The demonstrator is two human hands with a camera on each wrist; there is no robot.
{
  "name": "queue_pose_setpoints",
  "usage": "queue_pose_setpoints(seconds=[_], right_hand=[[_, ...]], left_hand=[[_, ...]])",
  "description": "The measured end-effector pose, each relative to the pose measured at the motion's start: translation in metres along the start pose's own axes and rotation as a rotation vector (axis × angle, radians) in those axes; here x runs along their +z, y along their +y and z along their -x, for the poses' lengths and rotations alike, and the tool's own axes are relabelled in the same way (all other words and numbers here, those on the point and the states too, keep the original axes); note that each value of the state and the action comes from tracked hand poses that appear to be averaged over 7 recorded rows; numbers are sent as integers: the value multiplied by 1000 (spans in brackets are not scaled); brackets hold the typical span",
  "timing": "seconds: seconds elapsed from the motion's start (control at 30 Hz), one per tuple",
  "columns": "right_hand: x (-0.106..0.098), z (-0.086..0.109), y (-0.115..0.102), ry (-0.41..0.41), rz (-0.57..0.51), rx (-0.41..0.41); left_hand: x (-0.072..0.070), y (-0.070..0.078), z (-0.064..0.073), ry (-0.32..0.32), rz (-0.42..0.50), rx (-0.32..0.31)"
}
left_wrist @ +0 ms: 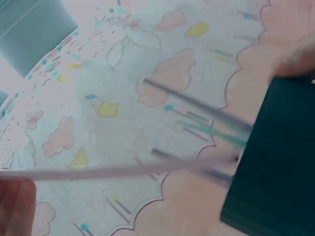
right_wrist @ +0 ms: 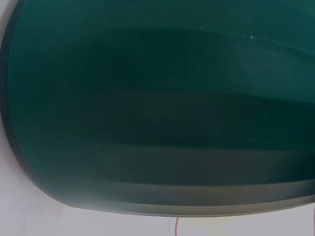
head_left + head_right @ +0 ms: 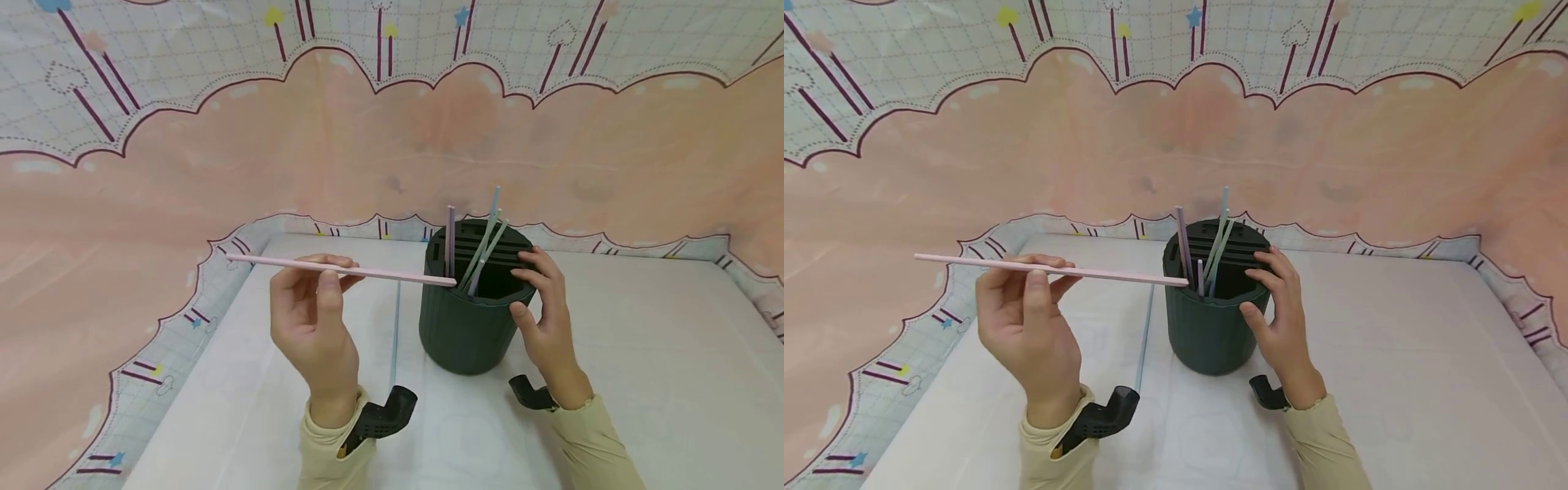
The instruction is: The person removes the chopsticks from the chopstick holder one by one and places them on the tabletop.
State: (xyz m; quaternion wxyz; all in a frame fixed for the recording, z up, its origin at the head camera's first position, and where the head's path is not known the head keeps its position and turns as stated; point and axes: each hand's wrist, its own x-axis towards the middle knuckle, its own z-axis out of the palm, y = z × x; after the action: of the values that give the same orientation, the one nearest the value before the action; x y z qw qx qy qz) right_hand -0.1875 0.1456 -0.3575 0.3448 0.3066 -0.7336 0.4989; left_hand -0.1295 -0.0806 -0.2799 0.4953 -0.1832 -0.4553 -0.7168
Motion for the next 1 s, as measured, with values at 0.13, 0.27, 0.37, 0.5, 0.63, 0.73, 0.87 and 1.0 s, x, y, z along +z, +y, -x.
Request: queue_pose_setpoints(seconds=[0.13, 0.27, 0.37, 0.5, 0.63, 0.73, 0.87, 1.0], right_hand=[[0, 1, 1, 0, 4, 1], [1, 1, 2, 3, 2, -4], [1, 1, 2, 5, 4, -6], [1, 1, 1, 10, 8, -9], [2, 2, 0, 8, 9, -11], [3, 2, -1, 9, 6, -15], [3, 2, -1, 13, 0, -21], [3, 2, 0, 12, -1, -15]], left_hand=[[-6, 2, -5, 73, 63, 29], [-12, 1, -8, 88, 111, 21], [-16, -2, -8, 54, 73, -26], [-21, -10, -8, -40, -63, -142], [-23, -17, -7, -128, -186, -251], [-22, -20, -7, -187, -282, -306], [-23, -27, -6, -251, -423, -360], [-33, -50, -1, -294, -547, -407]])
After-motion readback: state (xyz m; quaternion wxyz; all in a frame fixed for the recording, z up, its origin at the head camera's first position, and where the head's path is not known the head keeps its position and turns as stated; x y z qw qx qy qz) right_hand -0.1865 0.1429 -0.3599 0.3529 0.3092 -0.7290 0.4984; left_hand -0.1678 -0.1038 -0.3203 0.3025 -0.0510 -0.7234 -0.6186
